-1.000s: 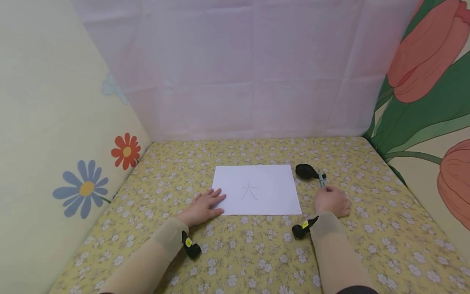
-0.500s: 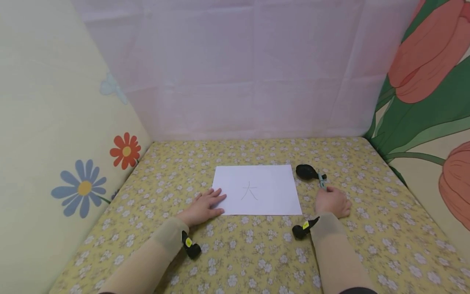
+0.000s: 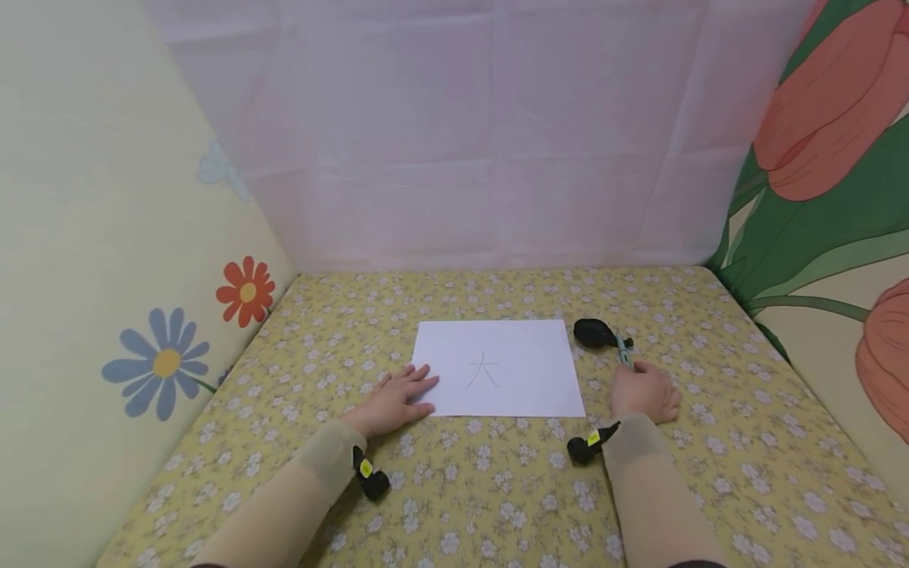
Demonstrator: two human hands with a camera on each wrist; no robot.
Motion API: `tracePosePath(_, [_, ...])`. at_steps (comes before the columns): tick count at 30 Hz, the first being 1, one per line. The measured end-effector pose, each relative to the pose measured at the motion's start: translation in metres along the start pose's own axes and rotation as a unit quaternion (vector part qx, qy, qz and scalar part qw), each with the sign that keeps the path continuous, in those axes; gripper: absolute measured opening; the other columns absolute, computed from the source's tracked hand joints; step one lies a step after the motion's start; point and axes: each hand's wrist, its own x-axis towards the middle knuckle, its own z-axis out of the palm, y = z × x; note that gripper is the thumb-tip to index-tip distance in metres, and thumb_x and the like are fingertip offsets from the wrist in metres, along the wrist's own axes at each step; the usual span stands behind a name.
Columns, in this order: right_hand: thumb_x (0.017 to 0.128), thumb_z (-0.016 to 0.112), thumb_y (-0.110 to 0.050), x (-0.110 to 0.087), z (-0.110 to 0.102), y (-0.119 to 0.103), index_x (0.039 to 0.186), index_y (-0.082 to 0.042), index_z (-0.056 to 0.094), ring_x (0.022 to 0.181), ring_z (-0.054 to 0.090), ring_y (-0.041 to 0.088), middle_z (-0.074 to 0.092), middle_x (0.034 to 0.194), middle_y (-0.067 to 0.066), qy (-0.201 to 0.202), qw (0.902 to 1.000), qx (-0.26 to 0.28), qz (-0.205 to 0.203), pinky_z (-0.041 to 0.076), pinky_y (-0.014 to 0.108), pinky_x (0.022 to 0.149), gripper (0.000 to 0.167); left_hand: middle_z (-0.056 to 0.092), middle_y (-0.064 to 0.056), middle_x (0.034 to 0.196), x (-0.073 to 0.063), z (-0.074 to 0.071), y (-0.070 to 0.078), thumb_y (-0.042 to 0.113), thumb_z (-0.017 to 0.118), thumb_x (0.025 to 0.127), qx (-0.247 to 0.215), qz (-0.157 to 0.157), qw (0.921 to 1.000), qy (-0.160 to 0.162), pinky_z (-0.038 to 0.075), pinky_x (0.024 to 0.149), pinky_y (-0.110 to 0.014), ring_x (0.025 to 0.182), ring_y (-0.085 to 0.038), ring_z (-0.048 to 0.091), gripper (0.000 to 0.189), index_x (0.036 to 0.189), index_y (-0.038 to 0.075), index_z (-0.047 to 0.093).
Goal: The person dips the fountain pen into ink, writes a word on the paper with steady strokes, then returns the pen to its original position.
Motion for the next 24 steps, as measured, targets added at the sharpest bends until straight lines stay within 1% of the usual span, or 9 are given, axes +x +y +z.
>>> tracePosePath(6, [0.094,0.051,-0.043,-0.002,0.000,-0.003,0.138,-0.014,0.054,0.135,0.019,0.043,0.044,0.142,0.019,-0.001,0.9999,0.014,0.009,0.016,0.060,0.105,0.052,0.014,0.002,0.160,0.000,0.000,-0.001,0.050,0.050,0.097,-0.004,0.001,1.0000,-0.002,-0.002,0.115,-0.052,0.147,-0.024,0.005,0.062,0.151,0.026,0.033])
tracePosePath(10, [0.094,0.051,-0.045,-0.003,-0.004,-0.005,0.140,-0.016,0.053,0.135,0.017,0.043,0.041,0.144,0.019,-0.016,0.9995,0.023,0.015,0.016,0.062,0.104,0.054,0.013,0.004,0.160,-0.001,0.000,0.000,0.050,0.050,0.097,0.002,-0.004,1.0000,-0.003,-0.003,0.115,-0.051,0.147,-0.023,0.004,0.062,0.151,0.028,0.031])
tracePosePath(13, [0.093,0.051,-0.049,-0.003,-0.004,-0.008,0.140,-0.019,0.052,0.135,0.016,0.042,0.037,0.146,0.017,-0.022,0.9991,0.032,0.019,0.016,0.063,0.102,0.055,0.015,0.001,0.160,-0.001,-0.002,0.002,0.048,0.051,0.097,-0.002,-0.001,1.0000,0.000,-0.002,0.115,-0.053,0.147,-0.025,0.006,0.061,0.151,0.025,0.033])
tracePosePath(14, [0.093,0.050,-0.050,-0.002,-0.004,-0.009,0.140,-0.020,0.053,0.135,0.017,0.041,0.038,0.146,0.016,-0.022,0.9992,0.029,0.014,0.015,0.064,0.103,0.056,0.016,0.001,0.160,-0.001,-0.002,0.003,0.047,0.052,0.097,-0.004,0.000,1.0000,0.000,-0.002,0.115,-0.053,0.147,-0.026,0.006,0.061,0.151,0.024,0.034])
tracePosePath(16, [0.093,0.050,-0.052,-0.002,-0.003,-0.011,0.139,-0.020,0.053,0.133,0.024,0.040,0.042,0.144,0.014,-0.019,0.9995,0.024,-0.001,0.017,0.064,0.102,0.057,0.017,0.000,0.159,-0.001,-0.003,0.005,0.046,0.053,0.097,-0.006,0.002,1.0000,0.000,-0.001,0.115,-0.054,0.147,-0.027,0.007,0.060,0.150,0.023,0.035])
tracePosePath(19, [0.093,0.051,-0.053,-0.002,-0.002,-0.016,0.138,-0.019,0.055,0.124,0.043,0.035,0.054,0.134,0.010,-0.016,0.9989,0.004,-0.043,0.027,0.057,0.102,0.056,0.020,-0.001,0.159,-0.001,-0.004,0.007,0.044,0.055,0.096,-0.007,0.002,1.0000,0.000,0.001,0.114,-0.056,0.147,-0.028,0.009,0.060,0.149,0.022,0.038])
tracePosePath(21, [0.094,0.053,-0.050,-0.003,-0.002,-0.023,0.135,-0.015,0.057,0.113,0.052,0.033,0.059,0.126,0.011,-0.027,0.9961,-0.007,-0.083,0.037,0.052,0.096,0.054,0.022,-0.001,0.158,0.000,-0.004,0.008,0.044,0.056,0.096,-0.008,0.001,1.0000,0.002,0.003,0.114,-0.057,0.146,-0.029,0.011,0.059,0.148,0.022,0.040])
tracePosePath(22, [0.094,0.054,-0.047,-0.005,-0.002,-0.027,0.133,-0.013,0.059,0.109,0.055,0.032,0.060,0.124,0.012,-0.038,0.9936,-0.009,-0.106,0.041,0.050,0.092,0.052,0.023,-0.002,0.158,0.000,-0.005,0.008,0.043,0.057,0.096,-0.011,0.003,0.9999,0.004,0.004,0.113,-0.059,0.146,-0.030,0.012,0.058,0.147,0.021,0.042])
tracePosePath(24, [0.096,0.055,-0.044,-0.009,-0.003,-0.035,0.129,-0.009,0.061,0.105,0.056,0.030,0.061,0.119,0.013,-0.076,0.9842,-0.025,-0.158,0.045,0.046,0.086,0.049,0.025,-0.003,0.158,-0.001,-0.005,0.009,0.043,0.056,0.096,-0.013,0.004,0.9999,0.007,0.006,0.112,-0.061,0.146,-0.031,0.012,0.057,0.147,0.021,0.043])
